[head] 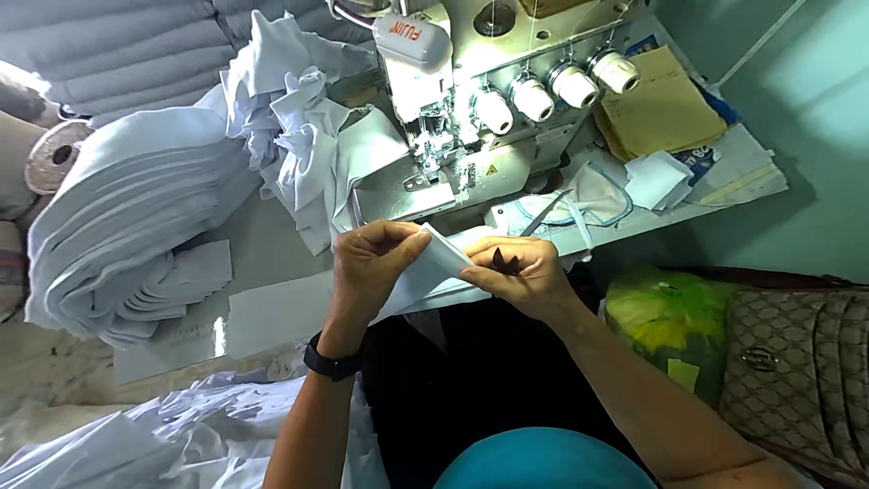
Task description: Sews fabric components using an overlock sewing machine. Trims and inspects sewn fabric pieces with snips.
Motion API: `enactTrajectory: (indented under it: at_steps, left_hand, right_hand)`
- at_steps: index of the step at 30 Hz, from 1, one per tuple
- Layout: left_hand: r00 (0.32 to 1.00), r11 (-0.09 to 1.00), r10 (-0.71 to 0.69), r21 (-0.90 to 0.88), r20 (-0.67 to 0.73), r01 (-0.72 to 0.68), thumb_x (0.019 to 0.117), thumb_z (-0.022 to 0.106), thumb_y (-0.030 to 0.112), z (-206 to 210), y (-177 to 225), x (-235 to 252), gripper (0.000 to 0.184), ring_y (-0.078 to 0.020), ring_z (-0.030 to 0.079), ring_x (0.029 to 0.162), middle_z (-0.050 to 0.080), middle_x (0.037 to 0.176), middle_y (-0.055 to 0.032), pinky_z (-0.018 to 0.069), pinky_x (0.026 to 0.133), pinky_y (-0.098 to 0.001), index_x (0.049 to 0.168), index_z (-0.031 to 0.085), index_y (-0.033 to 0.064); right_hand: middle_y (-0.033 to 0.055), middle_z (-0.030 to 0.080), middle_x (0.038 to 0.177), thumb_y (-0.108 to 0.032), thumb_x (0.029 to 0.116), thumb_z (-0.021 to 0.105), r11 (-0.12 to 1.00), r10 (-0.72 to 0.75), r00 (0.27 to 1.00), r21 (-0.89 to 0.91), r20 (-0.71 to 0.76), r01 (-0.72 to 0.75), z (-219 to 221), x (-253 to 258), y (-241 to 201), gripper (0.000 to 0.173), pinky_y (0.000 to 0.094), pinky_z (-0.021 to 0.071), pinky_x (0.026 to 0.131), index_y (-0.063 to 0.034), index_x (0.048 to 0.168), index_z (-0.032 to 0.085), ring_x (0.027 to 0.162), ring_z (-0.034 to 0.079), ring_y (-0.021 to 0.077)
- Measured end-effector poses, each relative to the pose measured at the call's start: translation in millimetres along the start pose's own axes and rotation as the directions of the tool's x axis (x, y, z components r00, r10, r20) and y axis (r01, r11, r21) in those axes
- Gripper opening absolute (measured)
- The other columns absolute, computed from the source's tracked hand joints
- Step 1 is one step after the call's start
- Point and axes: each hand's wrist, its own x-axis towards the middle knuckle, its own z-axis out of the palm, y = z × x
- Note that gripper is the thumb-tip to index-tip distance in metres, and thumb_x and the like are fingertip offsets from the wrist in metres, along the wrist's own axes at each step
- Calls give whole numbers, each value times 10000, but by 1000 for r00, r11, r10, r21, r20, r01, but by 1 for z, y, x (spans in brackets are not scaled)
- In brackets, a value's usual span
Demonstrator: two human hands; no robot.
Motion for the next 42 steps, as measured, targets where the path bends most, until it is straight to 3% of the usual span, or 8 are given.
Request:
enactTrajectory:
  at_steps: [7, 11, 16, 21, 26, 34, 38, 42]
  left_hand:
    - [996, 995, 57, -79, -63, -62, 872, 714, -71, 1, -12, 7, 195, -20, 691, 780, 734, 899, 57, 593, 724, -193, 952, 686, 105]
    - [966, 924, 251, 280, 65, -259, 871, 728, -43, -4, -6, 33, 167, 7, 639, 737, 700, 881, 23, 530, 652, -136, 994, 656, 44]
    - [915, 659, 326, 637, 236, -399, 908, 740, 82, 1, -18, 53, 63, -169, 647, 848, 670, 943, -99, 544, 761, -295, 912, 724, 21]
    - [935, 192, 328, 959, 137, -208, 990, 569, 105, 51, -31, 7, 281, -320, 655, 1101, 715, 1179, -140, 469, 951, -487, 1215, 729, 52]
    - [952, 415, 297, 887, 77, -202, 1035, 487, 102, 43, -40, 12, 303, -294, 563, 1333, 641, 1364, -147, 395, 1133, -481, 1269, 661, 16]
    - [983, 607, 71, 774, 170, -177, 1018, 495, 111, -7, -19, 59, 292, -361, 649, 1162, 653, 1294, -202, 519, 961, -525, 1247, 616, -23]
    - [995, 722, 49, 685, 84, -93, 983, 612, 158, -32, -35, 106, 346, -352, 662, 1137, 676, 1219, -240, 502, 992, -535, 1256, 617, -55]
    - [989, 900, 109, 433, -98, -56, 941, 609, 73, -49, -61, 120, 387, -170, 623, 1187, 645, 1278, -206, 492, 1033, -311, 1280, 556, -107]
  right_hand:
    - [-12, 712, 825, -12, 821, 761, 972, 200, 968, 151, -150, -178, 20, 5, 0, 114, 139, 491, 537, -71, 737, 710, 603, 580, -13]
    - [-23, 698, 734, -7, 861, 727, 977, 214, 949, 69, -234, -203, 29, 17, 8, 129, 152, 482, 509, -88, 858, 627, 563, 597, 1]
    - [10, 674, 770, 0, 895, 685, 985, 112, 944, -91, -309, -147, 37, 19, 26, 106, 197, 563, 588, -28, 987, 641, 631, 645, 40]
    - [27, 691, 799, -28, 882, 665, 961, -26, 954, -270, -300, -59, 34, 14, 30, 84, 149, 509, 607, -9, 953, 705, 672, 608, 8]
    - [32, 705, 806, -15, 879, 675, 939, -83, 952, -344, -295, -25, 34, 30, 29, 88, 136, 486, 578, -5, 954, 718, 640, 592, 0]
    - [52, 701, 711, -138, 903, 689, 815, -166, 947, -578, -274, -24, 31, 57, 31, 146, 293, 479, 515, -44, 957, 786, 571, 614, 115]
    - [-24, 649, 690, -118, 973, 648, 947, -11, 964, -311, -266, -75, 18, 39, 27, 143, 145, 472, 513, -23, 904, 730, 549, 543, -25]
    - [-90, 633, 684, -156, 1031, 599, 930, 247, 895, -168, -371, -327, -14, 6, 33, 144, 114, 431, 471, -54, 972, 682, 496, 492, -68]
